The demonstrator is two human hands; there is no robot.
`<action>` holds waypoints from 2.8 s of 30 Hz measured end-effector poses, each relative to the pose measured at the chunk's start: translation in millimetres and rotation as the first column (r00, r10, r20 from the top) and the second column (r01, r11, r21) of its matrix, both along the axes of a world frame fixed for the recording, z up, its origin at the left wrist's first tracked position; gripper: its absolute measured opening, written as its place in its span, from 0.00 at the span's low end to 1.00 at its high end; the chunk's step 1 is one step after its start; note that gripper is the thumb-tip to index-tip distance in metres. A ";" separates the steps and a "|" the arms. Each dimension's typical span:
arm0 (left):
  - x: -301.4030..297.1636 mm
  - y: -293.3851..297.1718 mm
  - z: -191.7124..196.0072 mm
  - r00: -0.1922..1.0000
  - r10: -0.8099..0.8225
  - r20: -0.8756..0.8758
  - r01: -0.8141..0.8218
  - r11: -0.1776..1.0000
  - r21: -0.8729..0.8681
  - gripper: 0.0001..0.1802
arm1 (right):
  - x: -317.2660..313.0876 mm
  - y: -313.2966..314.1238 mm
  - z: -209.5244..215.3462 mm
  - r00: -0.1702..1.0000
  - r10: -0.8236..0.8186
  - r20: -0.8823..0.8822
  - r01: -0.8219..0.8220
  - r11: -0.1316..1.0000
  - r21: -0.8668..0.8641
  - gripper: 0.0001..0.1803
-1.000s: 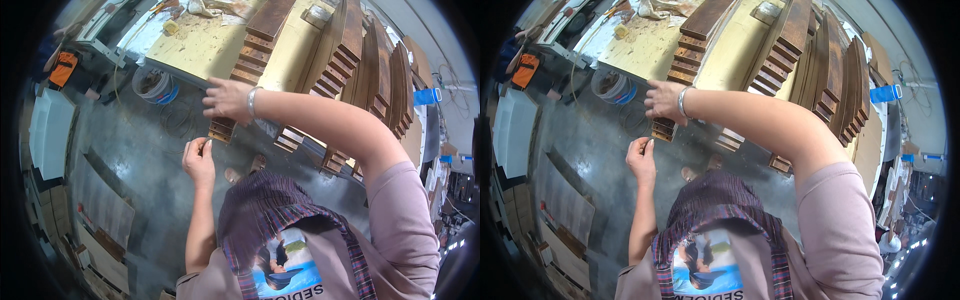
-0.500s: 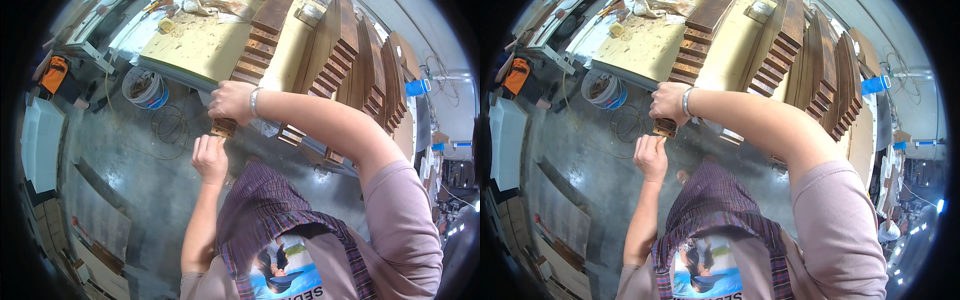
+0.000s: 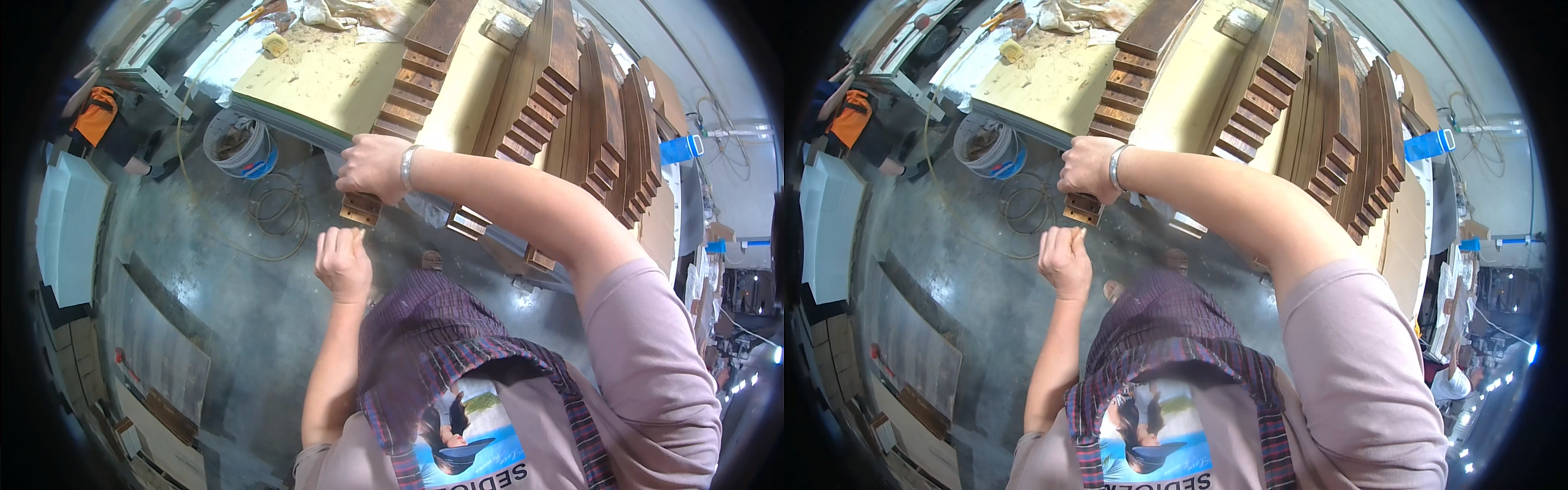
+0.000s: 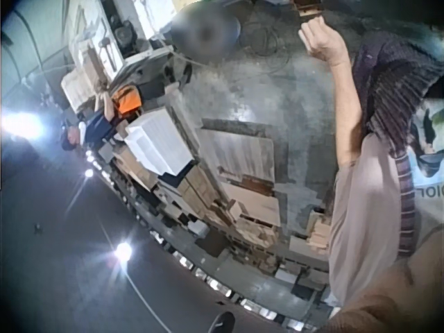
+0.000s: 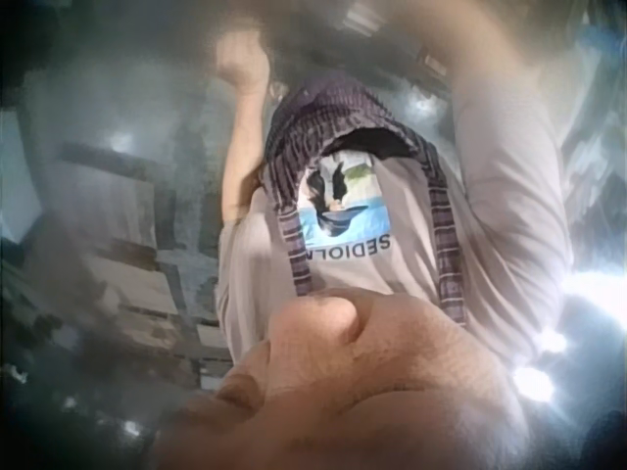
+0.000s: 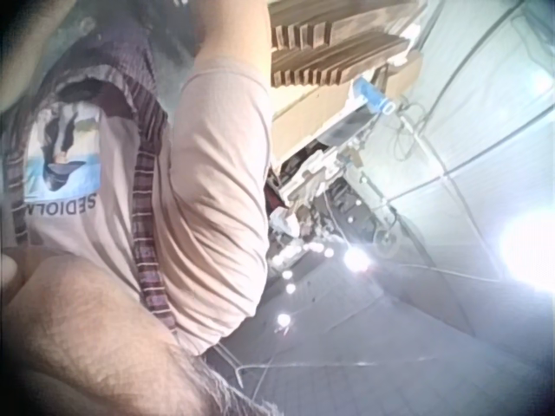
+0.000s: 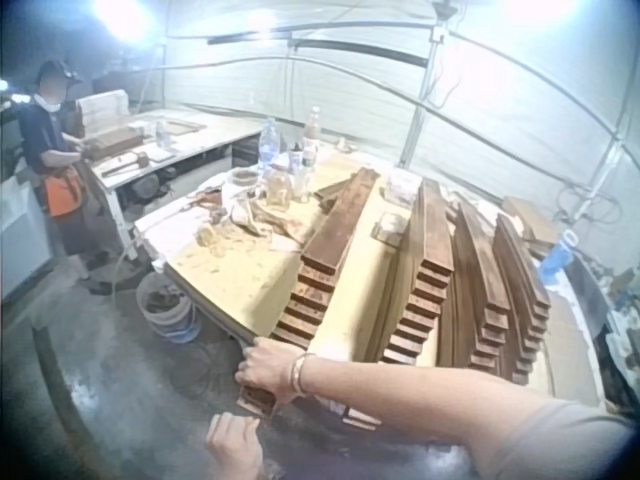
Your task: The person inserts small white rectangular connectors into slots along the edge of curved wooden slats arranged on a workbench, pressing them in by hand and using a small wooden block to seat them.
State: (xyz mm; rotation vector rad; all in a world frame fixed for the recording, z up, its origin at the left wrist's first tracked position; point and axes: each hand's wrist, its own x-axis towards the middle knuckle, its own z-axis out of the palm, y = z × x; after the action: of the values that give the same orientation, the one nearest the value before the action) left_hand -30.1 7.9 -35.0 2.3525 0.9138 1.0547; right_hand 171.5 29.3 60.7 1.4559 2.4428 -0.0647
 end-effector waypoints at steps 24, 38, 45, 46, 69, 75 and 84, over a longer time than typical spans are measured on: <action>14.7 -26.6 5.4 0.975 0.224 -0.010 -0.224 0.973 -0.056 0.07 | 7.4 4.4 -19.9 0.994 0.040 -0.106 -0.034 0.998 0.059 0.18; 22.1 2.7 2.4 0.809 0.541 0.230 -0.031 0.430 -0.902 0.09 | 6.4 1.1 -6.9 0.998 0.054 -0.032 -0.054 0.999 0.001 0.20; 20.8 19.1 -11.8 0.785 0.546 0.292 0.126 0.320 -0.939 0.05 | 4.7 -1.2 -1.7 0.999 0.041 -0.022 -0.042 0.999 -0.031 0.20; 21.6 19.2 -10.2 0.788 0.539 0.296 0.137 0.315 -0.939 0.05 | 4.8 -0.9 -1.6 0.999 0.039 -0.021 -0.040 0.999 -0.035 0.20; 10.3 -13.2 6.5 0.916 0.379 -0.131 -0.391 0.774 -0.498 0.05 | 4.4 -1.3 -1.7 1.000 0.023 0.000 -0.023 0.999 -0.040 0.22; 11.7 -17.5 6.6 0.927 0.300 -0.226 -0.334 0.933 -0.132 0.07 | 3.8 -2.4 -4.5 0.999 0.028 -0.034 -0.028 1.000 -0.004 0.20; -15.0 20.0 -18.0 0.892 0.442 -0.098 -0.432 0.763 -0.481 0.11 | -0.6 4.2 -18.5 0.999 0.043 0.031 -0.043 0.999 -0.014 0.23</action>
State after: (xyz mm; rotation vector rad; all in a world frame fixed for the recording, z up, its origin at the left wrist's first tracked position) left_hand -45.1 27.8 -53.0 1.7352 1.5697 0.8614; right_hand 170.9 33.5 42.2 1.3878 2.4432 -0.0486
